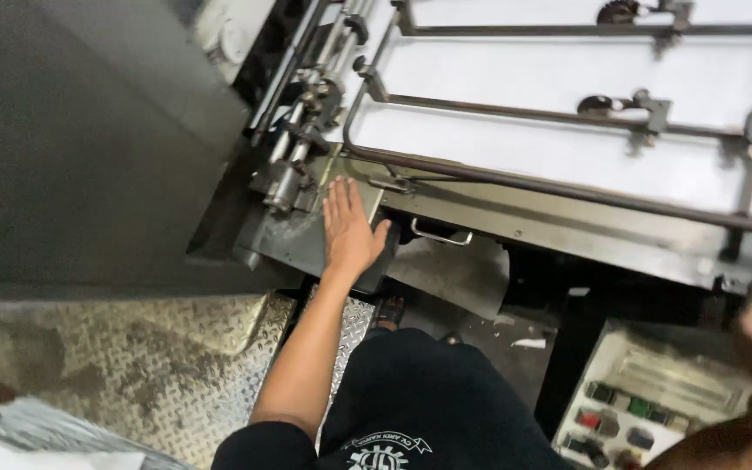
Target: Operating a large offset printing press by adjusting machine controls and monitoring the paper feed.
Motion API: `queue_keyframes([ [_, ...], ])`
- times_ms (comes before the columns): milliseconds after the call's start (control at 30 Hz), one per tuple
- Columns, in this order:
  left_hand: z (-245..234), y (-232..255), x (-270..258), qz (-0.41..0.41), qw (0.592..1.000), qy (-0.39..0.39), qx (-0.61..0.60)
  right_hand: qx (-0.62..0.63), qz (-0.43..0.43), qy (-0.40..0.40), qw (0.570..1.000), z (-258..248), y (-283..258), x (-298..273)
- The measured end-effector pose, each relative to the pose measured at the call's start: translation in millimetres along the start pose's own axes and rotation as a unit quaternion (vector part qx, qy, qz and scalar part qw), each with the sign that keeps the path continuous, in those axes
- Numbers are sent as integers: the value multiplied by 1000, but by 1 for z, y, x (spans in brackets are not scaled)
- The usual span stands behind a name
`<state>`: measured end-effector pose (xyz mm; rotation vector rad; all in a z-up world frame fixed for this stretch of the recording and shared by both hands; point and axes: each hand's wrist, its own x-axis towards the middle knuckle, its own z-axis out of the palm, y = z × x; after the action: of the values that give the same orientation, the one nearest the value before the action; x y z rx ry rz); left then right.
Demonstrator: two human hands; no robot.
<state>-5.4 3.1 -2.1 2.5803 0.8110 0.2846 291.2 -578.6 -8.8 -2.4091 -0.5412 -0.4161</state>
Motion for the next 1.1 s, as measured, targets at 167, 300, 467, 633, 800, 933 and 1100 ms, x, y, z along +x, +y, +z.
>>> queue_keyframes([
  [167, 12, -3, 1, 56, 998, -22, 6, -322, -50, 18, 945, -96, -253, -24],
  [300, 15, -9, 3, 46, 999, -27, 9, -391, -179, 79, 899, -114, -288, -12],
  [467, 14, -16, 5, 25, 999, -39, 6, -372, -191, 78, 905, -121, -299, -4],
  [633, 17, -21, 5, 42, 999, -26, 7, -366, -217, 38, 904, -130, -299, -3],
  [800, 17, -21, 3, 45, 999, -23, 5, -341, -242, 16, 908, -140, -296, -2],
  [933, 20, -27, 4, 46, 999, -24, 9, -327, -259, -6, 909, -141, -291, -2],
  [1100, 25, -33, 5, 57, 998, -17, 13, -309, -252, 16, 917, -131, -284, -7],
])
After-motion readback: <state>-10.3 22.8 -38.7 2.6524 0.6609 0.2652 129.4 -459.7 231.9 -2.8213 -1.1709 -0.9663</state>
